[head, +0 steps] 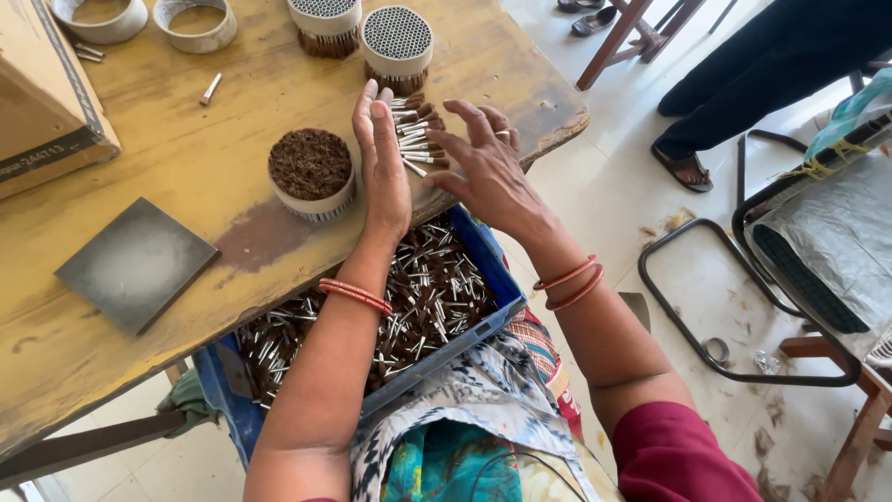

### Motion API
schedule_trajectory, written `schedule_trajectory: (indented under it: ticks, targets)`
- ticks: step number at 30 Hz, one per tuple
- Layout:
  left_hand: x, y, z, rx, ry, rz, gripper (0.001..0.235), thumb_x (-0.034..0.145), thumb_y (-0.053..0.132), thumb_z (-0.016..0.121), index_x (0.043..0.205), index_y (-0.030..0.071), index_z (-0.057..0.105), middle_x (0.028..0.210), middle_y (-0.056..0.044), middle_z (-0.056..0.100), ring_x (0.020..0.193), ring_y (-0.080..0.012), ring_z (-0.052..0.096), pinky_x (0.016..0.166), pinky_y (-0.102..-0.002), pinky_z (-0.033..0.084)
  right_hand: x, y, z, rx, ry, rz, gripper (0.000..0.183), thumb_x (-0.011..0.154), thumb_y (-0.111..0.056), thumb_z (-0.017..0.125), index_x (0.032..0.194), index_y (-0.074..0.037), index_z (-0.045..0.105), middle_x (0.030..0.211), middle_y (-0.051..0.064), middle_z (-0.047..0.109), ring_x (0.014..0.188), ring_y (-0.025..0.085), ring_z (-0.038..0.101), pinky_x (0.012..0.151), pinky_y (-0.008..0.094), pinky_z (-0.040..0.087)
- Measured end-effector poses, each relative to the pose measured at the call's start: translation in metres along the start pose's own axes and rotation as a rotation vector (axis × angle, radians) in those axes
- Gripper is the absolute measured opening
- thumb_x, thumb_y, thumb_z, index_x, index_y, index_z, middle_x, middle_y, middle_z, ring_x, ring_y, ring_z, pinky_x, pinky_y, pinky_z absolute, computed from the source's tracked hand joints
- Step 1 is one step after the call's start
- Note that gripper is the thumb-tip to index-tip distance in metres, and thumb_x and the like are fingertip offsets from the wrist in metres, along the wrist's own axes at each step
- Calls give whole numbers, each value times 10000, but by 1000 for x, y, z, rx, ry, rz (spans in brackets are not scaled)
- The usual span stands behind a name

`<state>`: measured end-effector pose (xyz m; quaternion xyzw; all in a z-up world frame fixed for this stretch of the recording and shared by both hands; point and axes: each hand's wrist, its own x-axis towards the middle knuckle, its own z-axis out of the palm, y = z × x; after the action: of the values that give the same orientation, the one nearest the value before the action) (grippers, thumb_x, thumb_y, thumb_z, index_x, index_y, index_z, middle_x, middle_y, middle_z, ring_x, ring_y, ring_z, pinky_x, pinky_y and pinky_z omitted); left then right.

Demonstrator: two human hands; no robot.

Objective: The person sits at a workbench assembling brushes. They take clumps of brown bristle material, press and pull them through the perforated metal base of a brush, trim loose fibers, and place the finished brush into a bowl with completed brushes, repeating the process.

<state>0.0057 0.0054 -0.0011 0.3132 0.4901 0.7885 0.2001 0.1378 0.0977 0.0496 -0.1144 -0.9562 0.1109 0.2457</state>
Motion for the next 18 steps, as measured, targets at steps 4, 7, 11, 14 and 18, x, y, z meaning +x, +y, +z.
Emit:
schedule_trajectory:
  ticks: [4,7,11,14,18]
  targets:
    - [1,3,-1,58,27,-21,956,989,785,293,1643,99,169,1691,-232,293,1594,-333,244,1295,-497,167,10,-5,5,-21,-30,-35,455,808,-264,805,1233,-115,742,1368,131,546,1261,370,474,1009,522,328]
    - [-5,7,-3,77,17,-52,965,970,790,279,1641,109,154,1690,-216,265,1579,-330,227,1268,-506,181,5,-2,16,-11,-34,7,250,875,-195,764,1118,-138,759,1202,41,673,1171,298,567,995,476,367]
    - [-16,15,-6,104,-52,9,932,998,782,299,1631,104,216,1700,-209,281,1601,-324,250,1306,-489,205,-3,7,41,-109,40,-5,153,942,-78,696,1093,-80,716,1059,95,671,1097,302,611,980,458,423]
    - [-39,34,-13,173,-131,99,816,1048,654,471,1616,93,302,1698,-195,333,1626,-313,267,1353,-463,192,-3,21,42,26,82,-12,149,955,-41,679,1104,-31,672,1032,133,650,1041,333,620,931,455,477]
    - [-57,81,-20,690,-135,332,656,993,229,769,1535,39,452,1561,-153,514,1465,-281,498,1238,-418,402,2,-9,-4,469,23,66,148,972,-37,657,1120,-36,647,1012,115,670,954,301,695,826,426,550]
